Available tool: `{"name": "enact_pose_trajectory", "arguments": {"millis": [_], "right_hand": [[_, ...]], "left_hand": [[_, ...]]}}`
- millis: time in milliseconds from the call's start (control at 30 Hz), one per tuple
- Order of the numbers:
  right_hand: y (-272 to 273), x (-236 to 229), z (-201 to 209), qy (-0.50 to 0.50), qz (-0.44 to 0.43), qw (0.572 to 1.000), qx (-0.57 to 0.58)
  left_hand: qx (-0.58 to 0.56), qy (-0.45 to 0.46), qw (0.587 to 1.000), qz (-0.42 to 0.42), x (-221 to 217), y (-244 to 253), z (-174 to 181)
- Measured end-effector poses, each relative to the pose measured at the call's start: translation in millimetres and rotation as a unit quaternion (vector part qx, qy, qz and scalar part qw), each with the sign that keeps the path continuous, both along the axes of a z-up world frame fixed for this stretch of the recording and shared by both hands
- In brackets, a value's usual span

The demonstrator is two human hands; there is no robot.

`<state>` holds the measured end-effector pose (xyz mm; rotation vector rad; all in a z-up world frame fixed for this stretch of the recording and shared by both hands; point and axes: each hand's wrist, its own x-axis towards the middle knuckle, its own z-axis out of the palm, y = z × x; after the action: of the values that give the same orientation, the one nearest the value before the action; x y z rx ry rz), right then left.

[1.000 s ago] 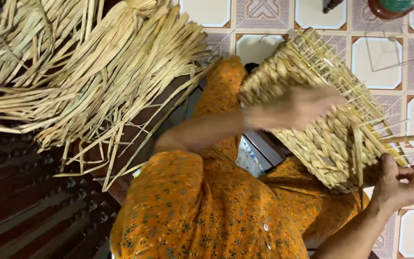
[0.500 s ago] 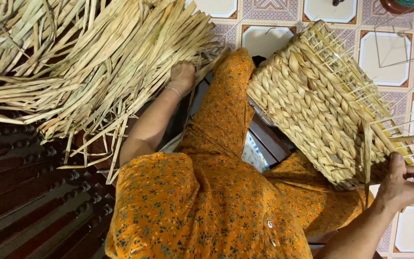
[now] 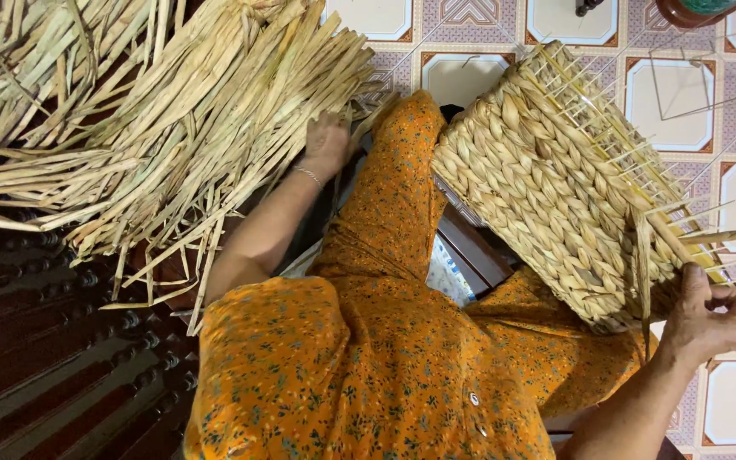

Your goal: The person weaves a basket by hand, threading dried plant stalks through a wooden frame and pulling them tight. Finally, they use shears to trim the excess ends of the stalks from the basket's edges.

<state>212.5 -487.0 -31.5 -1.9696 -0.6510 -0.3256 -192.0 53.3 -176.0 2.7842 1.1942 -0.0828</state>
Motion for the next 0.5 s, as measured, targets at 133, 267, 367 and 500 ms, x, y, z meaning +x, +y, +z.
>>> {"name": "enact_pose_trajectory", "arguments": {"millis": [133,267,367,500], "right_hand": [[2,-10,8,-0.010,-0.034,0.999,-0.030],[-21,4,-7,-0.096,-0.040,0.981,-0.161],[44,-37,49,-0.263,-0.110,0.940,-0.188],[104,-111,101,-0.316,-0.050,0.937,-0.141]], "left_hand": [[-0.039,0.036,0.998,0.031,9,3,24],[-0.168,-0.111,0.974,0.108,-3,7,72],[-0.190,-0.289,0.937,0.043,8,-13,122],[-0.213,-0.420,0.866,-0.167,40,-79,185]]}}
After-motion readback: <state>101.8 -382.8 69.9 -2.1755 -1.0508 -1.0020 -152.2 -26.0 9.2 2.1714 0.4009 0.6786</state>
